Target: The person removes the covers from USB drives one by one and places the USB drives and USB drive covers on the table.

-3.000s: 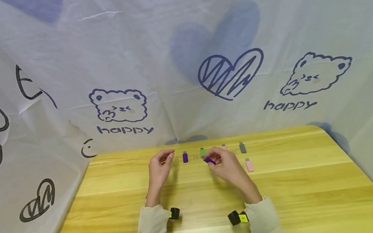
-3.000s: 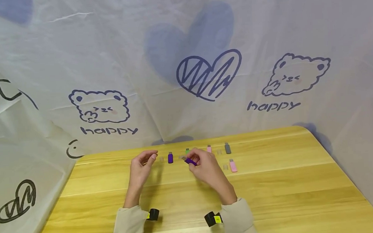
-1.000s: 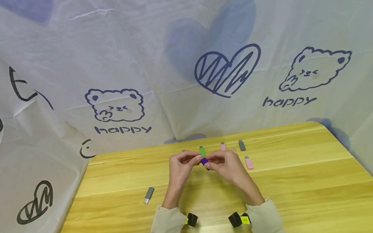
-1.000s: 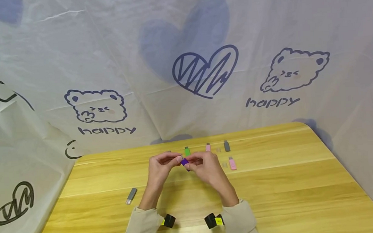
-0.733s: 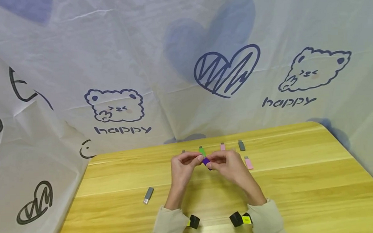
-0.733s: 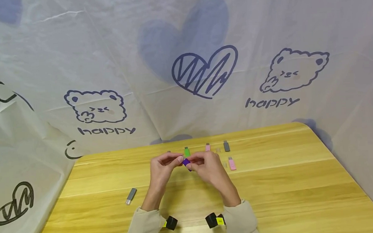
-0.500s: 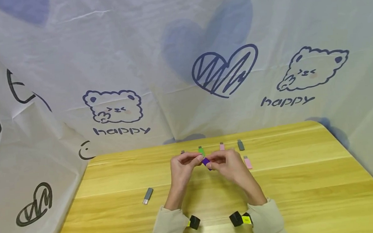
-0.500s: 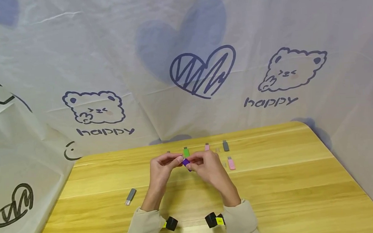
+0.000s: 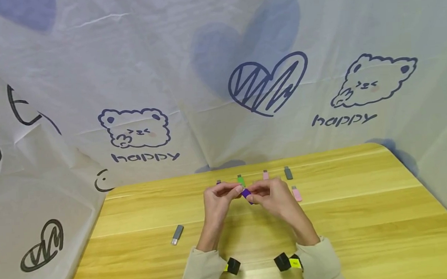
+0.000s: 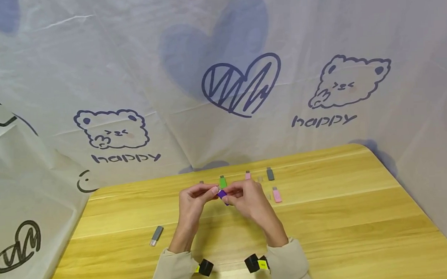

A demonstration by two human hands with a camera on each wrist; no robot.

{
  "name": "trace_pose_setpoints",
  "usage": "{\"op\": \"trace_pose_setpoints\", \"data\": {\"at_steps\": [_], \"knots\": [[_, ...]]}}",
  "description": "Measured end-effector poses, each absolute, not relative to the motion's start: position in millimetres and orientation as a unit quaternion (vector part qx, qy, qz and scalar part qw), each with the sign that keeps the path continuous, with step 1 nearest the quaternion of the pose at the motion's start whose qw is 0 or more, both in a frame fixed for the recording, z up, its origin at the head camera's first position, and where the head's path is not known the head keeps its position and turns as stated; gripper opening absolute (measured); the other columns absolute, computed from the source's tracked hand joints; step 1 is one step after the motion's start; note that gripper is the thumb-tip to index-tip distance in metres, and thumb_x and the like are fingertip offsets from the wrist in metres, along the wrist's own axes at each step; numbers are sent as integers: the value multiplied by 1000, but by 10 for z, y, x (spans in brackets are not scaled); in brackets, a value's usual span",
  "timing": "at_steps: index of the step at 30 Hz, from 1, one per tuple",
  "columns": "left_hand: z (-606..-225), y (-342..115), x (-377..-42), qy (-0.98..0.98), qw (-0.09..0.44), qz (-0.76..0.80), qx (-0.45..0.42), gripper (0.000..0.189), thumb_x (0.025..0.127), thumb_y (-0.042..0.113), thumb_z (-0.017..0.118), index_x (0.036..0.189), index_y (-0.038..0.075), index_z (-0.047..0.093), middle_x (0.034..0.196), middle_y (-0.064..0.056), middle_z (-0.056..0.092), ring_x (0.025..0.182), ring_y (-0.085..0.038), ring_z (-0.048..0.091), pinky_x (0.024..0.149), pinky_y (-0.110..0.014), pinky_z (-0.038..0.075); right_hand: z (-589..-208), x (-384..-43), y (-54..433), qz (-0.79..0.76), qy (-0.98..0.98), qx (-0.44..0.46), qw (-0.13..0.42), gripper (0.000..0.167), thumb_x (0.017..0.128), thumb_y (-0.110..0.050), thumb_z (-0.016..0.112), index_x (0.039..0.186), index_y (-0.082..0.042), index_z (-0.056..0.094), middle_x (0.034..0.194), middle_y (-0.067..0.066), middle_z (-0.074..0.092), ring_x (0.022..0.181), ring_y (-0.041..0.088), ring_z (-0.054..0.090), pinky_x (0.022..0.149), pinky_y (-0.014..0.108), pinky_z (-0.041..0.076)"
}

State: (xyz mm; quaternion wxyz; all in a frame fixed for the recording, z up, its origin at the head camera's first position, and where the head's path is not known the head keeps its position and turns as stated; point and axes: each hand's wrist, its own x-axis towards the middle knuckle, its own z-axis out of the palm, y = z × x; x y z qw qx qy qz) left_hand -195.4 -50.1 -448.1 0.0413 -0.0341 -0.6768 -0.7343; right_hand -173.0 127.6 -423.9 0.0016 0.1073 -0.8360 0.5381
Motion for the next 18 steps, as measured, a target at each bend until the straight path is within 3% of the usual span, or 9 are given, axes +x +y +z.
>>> {"op": "trace_pose_setpoints", "data": {"at_steps": [7, 13, 18], "knots": [[-4415, -826, -2003, -645, 111, -756, 9, 10, 88, -2, 78, 94, -10, 76, 87, -15, 76, 73, -22, 73, 74, -32, 63, -4250, -1723, 1327, 540, -835, 103, -26, 9, 91, 0, 76, 100, 0, 78, 92, 6, 75, 79, 17, 71, 69, 33, 62], [-4396, -911, -2047, -658, 87, -748, -7, 15, 89, 2, 79, 98, -10, 75, 90, -15, 76, 79, -28, 75, 79, -37, 63, -4280, -1757, 1348, 543, -835, 88, -3, 15, 91, 1, 76, 106, 1, 77, 100, 10, 75, 85, 21, 71, 73, 32, 62], [-4407, -949, -2070, -662, 75, -746, -7, 15, 90, -1, 78, 99, -12, 74, 91, -17, 76, 77, -21, 74, 77, -32, 62, -4420, -1828, 1281, 555, -830, 55, 34, 19, 89, 3, 77, 108, 3, 76, 99, 13, 74, 87, 26, 73, 77, 32, 61]]}}
